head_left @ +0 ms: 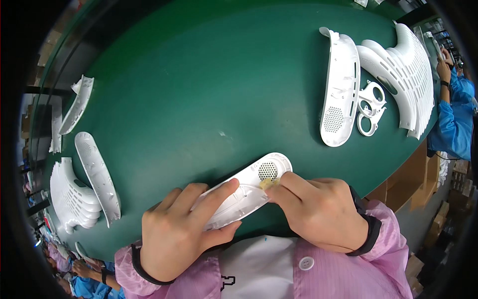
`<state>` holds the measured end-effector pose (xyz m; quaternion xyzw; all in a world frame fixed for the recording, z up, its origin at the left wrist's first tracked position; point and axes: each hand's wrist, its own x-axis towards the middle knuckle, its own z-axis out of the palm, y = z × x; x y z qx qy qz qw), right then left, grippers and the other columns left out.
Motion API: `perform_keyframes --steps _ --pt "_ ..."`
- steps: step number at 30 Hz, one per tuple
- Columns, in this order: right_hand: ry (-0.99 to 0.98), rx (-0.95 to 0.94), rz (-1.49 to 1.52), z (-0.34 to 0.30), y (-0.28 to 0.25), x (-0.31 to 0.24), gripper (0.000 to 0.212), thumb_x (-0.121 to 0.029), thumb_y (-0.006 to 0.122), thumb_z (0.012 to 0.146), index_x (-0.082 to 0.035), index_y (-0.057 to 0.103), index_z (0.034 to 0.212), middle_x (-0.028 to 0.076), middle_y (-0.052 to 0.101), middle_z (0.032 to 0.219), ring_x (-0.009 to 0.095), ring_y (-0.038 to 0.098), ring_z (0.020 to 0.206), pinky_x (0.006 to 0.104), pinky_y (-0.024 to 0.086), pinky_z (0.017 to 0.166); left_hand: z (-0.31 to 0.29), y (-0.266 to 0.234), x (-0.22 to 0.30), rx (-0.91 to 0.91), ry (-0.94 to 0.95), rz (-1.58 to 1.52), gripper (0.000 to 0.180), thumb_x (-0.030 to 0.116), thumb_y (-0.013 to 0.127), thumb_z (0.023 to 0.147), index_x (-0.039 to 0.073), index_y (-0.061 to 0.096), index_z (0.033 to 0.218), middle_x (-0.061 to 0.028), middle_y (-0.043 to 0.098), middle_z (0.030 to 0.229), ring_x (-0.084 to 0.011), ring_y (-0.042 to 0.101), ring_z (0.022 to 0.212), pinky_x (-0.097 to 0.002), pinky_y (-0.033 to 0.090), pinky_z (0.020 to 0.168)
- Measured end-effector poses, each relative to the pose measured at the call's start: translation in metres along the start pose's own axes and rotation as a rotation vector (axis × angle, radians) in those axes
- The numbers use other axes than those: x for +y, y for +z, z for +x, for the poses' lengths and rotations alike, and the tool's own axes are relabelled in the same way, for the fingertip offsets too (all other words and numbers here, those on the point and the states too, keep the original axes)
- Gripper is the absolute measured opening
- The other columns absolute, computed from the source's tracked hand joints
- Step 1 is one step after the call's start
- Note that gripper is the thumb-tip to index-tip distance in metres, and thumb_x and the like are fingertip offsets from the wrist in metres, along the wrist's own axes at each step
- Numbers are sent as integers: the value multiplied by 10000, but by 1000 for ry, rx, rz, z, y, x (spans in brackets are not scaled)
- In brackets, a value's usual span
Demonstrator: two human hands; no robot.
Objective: Assembling white plastic housing components on a production line, including snap-fitting parts and placing them into cardboard boxes.
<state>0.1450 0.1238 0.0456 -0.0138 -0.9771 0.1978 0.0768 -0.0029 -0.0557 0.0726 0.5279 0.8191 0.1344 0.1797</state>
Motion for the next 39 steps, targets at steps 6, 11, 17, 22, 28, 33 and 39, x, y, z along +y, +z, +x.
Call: perform_keyframes --steps 6,11,17,22,28,33,39 --pt "-45 -52 -101 5 -3 -7 305 -86 636 763 17 632 1051 44 537 832 82 547 504 238 430 445 -3 8 -8 102 53 40 634 288 848 644 223 685 1252 -20 632 913 -214 638 672 -340 553 581" --pt "10 -11 -57 0 0 -12 333 -97 623 775 -27 651 1100 88 596 956 116 578 506 242 455 475 3 10 -17 86 142 -61 647 267 861 631 179 683 1247 -39 632 931 -236 659 687 -343 558 580" --pt "171 92 145 -37 -56 32 366 -80 699 788 -110 689 1154 46 615 912 205 660 667 309 513 547 -18 -35 -30 206 -77 -120 606 160 744 676 39 614 1255 -132 650 1120 -306 632 1028 -398 494 863" --pt "636 168 -195 -82 -99 81 247 -71 758 780 -99 727 1024 67 629 827 276 641 670 378 500 580 78 -70 -85 487 17 -11 419 37 609 923 -24 551 1333 -156 618 1335 -295 551 1278 -384 359 1122" --pt "613 348 -180 -61 -91 108 192 -61 744 794 -108 738 980 56 636 835 284 643 672 380 503 610 184 -100 -163 780 103 236 525 201 580 1021 32 419 1492 -176 458 1515 -287 430 1413 -380 313 1166" --pt "556 220 -176 -53 -87 110 113 -100 749 796 -76 711 900 68 637 841 278 666 750 384 522 641 147 -112 -173 782 -20 163 497 191 601 1000 29 464 1449 -172 494 1477 -288 444 1394 -385 319 1159" --pt "483 119 -176 -66 -58 109 157 -122 755 778 -38 633 831 59 587 882 243 626 688 354 508 574 121 -53 -193 415 -224 151 514 198 641 963 18 476 1416 -175 559 1362 -297 494 1317 -392 361 1120"
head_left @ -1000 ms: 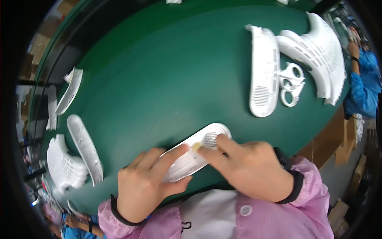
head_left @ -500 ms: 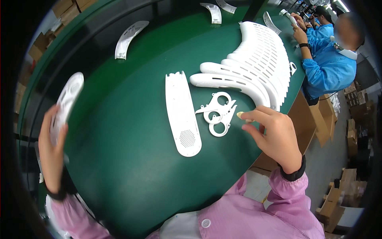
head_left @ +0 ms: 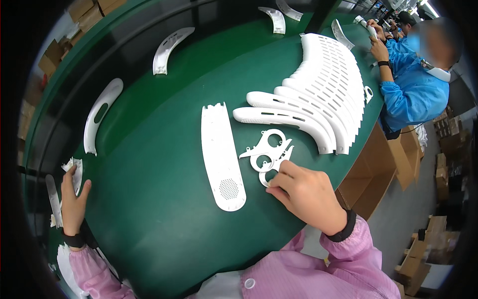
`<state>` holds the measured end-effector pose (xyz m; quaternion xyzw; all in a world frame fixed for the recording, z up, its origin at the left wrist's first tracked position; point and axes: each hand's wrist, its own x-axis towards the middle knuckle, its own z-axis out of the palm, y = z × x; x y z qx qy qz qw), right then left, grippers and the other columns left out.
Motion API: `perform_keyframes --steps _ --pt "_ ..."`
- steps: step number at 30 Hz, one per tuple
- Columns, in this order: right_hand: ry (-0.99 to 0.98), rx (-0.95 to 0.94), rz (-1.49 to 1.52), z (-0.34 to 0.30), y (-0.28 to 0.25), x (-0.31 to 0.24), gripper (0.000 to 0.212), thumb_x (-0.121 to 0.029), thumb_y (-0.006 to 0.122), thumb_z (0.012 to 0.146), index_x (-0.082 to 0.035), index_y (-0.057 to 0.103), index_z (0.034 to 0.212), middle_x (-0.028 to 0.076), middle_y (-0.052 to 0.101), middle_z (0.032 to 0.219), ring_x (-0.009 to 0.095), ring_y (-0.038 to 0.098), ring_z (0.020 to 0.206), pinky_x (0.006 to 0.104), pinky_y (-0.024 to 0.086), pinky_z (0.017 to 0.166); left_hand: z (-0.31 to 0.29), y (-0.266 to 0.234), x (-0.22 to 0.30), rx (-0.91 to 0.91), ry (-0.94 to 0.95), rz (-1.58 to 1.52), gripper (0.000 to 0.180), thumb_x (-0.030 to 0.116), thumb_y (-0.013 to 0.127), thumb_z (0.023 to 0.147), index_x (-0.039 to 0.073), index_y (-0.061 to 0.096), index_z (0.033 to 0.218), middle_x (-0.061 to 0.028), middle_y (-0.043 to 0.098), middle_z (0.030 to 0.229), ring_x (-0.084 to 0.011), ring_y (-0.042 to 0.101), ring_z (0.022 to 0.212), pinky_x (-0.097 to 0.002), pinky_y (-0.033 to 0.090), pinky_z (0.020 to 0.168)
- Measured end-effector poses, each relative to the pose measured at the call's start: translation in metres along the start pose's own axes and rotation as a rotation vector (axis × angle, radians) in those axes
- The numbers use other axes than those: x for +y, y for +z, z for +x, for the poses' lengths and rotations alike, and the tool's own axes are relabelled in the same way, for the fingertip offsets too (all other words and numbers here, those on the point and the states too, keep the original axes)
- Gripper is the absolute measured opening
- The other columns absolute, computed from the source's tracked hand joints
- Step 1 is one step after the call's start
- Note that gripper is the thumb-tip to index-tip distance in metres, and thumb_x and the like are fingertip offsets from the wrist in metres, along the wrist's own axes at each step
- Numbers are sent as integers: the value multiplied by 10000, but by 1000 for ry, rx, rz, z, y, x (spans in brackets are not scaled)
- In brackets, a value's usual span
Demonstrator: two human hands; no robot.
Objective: Assembling white plastic housing components on a production line, including snap-fitting parts and placing them into cardboard boxes.
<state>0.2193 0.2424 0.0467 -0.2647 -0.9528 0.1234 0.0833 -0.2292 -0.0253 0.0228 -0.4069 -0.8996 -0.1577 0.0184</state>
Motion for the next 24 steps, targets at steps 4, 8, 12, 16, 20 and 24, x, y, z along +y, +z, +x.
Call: perform_keyframes --steps 4,8,12,16,20,24 --pt "-166 14 -27 -17 -15 2 138 -36 688 761 -59 623 881 35 620 940 208 629 685 322 532 586 -1 15 -25 -104 21 -81 467 133 638 960 11 502 1389 -178 586 1323 -304 550 1259 -384 420 1070" --pt "-108 -47 230 -37 -27 -1 201 35 679 772 -68 623 936 64 669 896 202 662 691 312 532 590 -14 -5 -39 -87 -55 -85 392 126 652 944 1 574 1307 -186 635 1268 -317 613 1192 -379 478 1007" --pt "68 205 646 -70 -16 6 229 -61 759 794 -40 601 957 86 645 807 203 628 702 308 489 637 12 33 9 84 76 -39 329 122 721 881 25 596 1169 -129 659 1133 -266 648 1043 -364 505 904" --pt "234 38 628 -69 -16 26 399 -325 843 809 -23 583 823 41 565 755 175 545 708 320 420 660 13 22 9 258 -24 31 420 157 789 778 7 584 1113 -199 592 1095 -396 578 1056 -455 482 897" --pt "-95 -8 489 -30 -38 11 124 8 707 845 8 687 968 134 652 870 235 610 707 302 457 611 13 18 -10 301 -135 178 641 194 834 737 -8 544 1271 -219 593 1132 -411 573 1057 -460 490 918" --pt "-70 33 393 -27 -46 5 108 -1 627 908 13 686 997 133 647 876 228 594 700 280 443 613 31 41 -23 357 -138 228 802 310 849 732 46 491 1400 -211 631 1084 -392 597 1022 -460 509 882"
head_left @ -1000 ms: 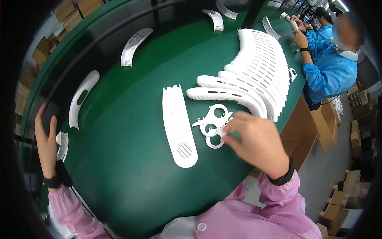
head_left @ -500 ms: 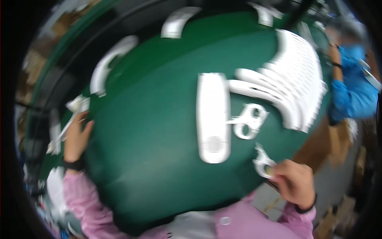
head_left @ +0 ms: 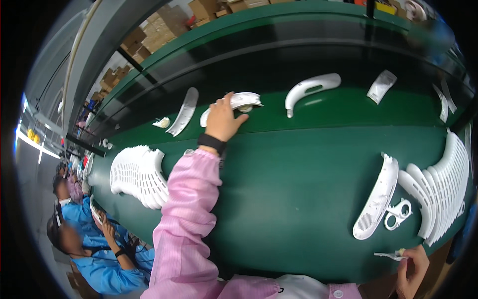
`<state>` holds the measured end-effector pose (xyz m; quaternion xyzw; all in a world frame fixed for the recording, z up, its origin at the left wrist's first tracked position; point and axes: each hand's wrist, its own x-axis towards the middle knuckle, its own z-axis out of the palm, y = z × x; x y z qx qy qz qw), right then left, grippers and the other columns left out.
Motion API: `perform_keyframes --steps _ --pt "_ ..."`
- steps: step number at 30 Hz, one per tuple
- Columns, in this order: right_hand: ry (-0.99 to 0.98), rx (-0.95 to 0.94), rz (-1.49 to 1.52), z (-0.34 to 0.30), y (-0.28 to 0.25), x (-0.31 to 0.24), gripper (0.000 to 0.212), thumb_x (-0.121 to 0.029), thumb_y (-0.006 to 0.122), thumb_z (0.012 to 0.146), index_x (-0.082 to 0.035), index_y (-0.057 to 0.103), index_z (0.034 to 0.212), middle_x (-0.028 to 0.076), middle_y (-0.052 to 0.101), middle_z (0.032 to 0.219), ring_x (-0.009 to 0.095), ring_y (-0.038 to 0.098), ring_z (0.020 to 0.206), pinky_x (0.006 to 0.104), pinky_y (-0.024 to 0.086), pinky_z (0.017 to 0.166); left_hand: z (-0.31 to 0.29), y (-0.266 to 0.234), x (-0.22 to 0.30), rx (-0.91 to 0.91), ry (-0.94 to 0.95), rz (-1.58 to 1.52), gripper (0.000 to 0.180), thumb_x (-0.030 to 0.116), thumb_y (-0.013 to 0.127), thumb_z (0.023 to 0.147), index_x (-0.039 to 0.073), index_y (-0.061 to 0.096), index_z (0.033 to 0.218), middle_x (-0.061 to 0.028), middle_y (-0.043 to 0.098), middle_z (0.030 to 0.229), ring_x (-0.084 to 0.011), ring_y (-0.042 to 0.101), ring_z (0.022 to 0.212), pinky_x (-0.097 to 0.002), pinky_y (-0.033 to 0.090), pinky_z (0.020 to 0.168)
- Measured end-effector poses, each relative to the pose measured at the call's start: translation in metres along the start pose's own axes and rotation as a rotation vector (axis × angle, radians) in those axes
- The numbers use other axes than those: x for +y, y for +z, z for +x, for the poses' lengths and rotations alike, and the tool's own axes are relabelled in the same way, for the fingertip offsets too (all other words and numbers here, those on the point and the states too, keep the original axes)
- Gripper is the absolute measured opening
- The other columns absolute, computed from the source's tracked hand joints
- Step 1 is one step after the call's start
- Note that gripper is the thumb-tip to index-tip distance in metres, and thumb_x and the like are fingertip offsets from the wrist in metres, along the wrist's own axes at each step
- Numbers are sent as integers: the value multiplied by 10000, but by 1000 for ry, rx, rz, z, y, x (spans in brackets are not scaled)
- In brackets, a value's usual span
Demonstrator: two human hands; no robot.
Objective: Assembling white plastic housing components on a production line, including snap-fitting parts and placing them into cardboard boxes.
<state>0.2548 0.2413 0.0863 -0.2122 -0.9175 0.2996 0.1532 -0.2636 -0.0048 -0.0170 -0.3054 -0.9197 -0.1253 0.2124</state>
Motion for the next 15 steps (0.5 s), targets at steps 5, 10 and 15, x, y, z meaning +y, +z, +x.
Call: perform_keyframes --steps 5,10,15 --pt "80 -95 -117 -8 -4 -2 148 9 685 890 -14 703 1035 130 678 934 234 671 771 303 528 642 18 16 20 107 38 145 586 230 791 761 97 591 1295 -129 671 970 -315 619 947 -419 515 799" --pt "87 -60 -327 -14 -9 2 203 39 761 779 -10 724 972 158 714 879 282 692 787 340 549 706 14 -21 18 131 187 260 186 51 651 775 89 710 948 -80 648 894 -279 607 917 -410 484 762" --pt "-49 195 -213 -39 -1 27 257 -175 842 729 -28 643 798 57 578 776 205 557 717 304 417 655 -48 -107 100 66 549 94 272 66 634 798 119 703 1055 -72 571 869 -251 556 840 -375 463 719"
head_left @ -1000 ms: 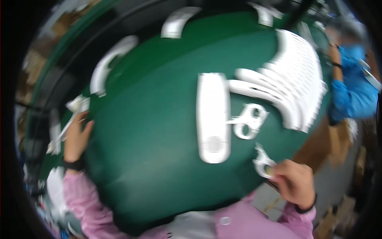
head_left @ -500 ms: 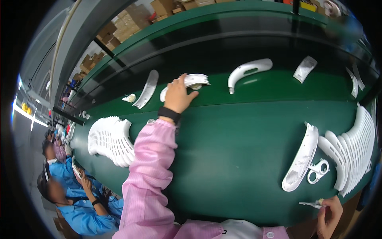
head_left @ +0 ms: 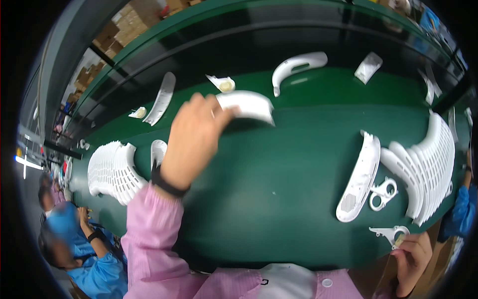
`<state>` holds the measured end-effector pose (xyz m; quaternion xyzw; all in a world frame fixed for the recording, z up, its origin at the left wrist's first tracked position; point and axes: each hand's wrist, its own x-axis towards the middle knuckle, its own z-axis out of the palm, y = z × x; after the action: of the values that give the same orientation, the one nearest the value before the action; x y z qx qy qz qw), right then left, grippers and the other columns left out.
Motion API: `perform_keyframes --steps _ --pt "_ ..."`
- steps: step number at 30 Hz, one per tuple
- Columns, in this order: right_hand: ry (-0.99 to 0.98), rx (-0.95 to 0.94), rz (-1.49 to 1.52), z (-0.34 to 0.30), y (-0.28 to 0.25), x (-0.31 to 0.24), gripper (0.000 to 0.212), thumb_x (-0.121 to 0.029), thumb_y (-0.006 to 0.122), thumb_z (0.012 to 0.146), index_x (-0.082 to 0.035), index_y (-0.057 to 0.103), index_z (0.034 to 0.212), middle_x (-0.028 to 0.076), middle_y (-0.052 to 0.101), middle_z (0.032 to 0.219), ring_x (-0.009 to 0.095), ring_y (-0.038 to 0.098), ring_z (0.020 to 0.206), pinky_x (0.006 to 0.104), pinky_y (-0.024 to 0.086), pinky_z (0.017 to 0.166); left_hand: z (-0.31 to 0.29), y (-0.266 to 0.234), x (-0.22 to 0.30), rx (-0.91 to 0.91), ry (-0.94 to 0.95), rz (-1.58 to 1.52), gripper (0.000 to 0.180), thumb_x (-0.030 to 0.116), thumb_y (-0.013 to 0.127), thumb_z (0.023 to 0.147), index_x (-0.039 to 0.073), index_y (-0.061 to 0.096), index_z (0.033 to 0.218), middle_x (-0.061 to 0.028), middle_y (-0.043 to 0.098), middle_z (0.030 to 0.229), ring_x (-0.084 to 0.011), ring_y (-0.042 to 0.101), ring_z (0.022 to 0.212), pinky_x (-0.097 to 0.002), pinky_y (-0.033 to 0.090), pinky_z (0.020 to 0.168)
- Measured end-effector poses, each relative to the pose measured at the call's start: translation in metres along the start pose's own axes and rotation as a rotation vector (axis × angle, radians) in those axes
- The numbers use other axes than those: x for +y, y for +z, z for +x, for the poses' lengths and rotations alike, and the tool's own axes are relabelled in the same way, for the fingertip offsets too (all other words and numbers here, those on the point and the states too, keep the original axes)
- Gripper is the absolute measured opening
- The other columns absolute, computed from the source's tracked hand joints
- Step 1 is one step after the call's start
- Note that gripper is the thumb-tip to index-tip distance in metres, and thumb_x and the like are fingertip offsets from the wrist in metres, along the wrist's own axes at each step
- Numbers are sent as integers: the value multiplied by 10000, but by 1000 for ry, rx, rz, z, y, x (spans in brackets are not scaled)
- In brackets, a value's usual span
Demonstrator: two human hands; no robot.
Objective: Assembling white plastic housing components on a production line, including snap-fitting parts and placing them into cardboard boxes.
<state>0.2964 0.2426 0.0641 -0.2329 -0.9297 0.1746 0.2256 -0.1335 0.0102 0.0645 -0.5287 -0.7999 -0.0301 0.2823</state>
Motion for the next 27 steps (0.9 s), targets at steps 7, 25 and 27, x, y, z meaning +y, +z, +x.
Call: perform_keyframes --steps 7,25,27 --pt "-272 -200 140 54 25 -47 311 -275 870 597 -111 743 830 26 655 842 187 655 721 305 490 539 -76 -41 56 -393 438 -640 259 116 670 795 118 706 1052 -48 658 1197 -210 644 995 -309 526 831" --pt "-382 -165 126 49 96 -95 171 -104 749 693 -103 742 864 -13 679 968 195 670 988 305 519 672 -94 -47 91 -706 67 -713 820 -3 706 680 2 423 1450 -158 586 1125 -342 588 981 -428 483 854" --pt "-288 -159 201 42 104 -104 144 -85 749 696 -75 724 837 14 686 942 191 680 960 297 527 678 -95 -44 98 -674 29 -742 792 128 746 713 10 456 1441 -141 582 1120 -314 582 948 -405 474 827"
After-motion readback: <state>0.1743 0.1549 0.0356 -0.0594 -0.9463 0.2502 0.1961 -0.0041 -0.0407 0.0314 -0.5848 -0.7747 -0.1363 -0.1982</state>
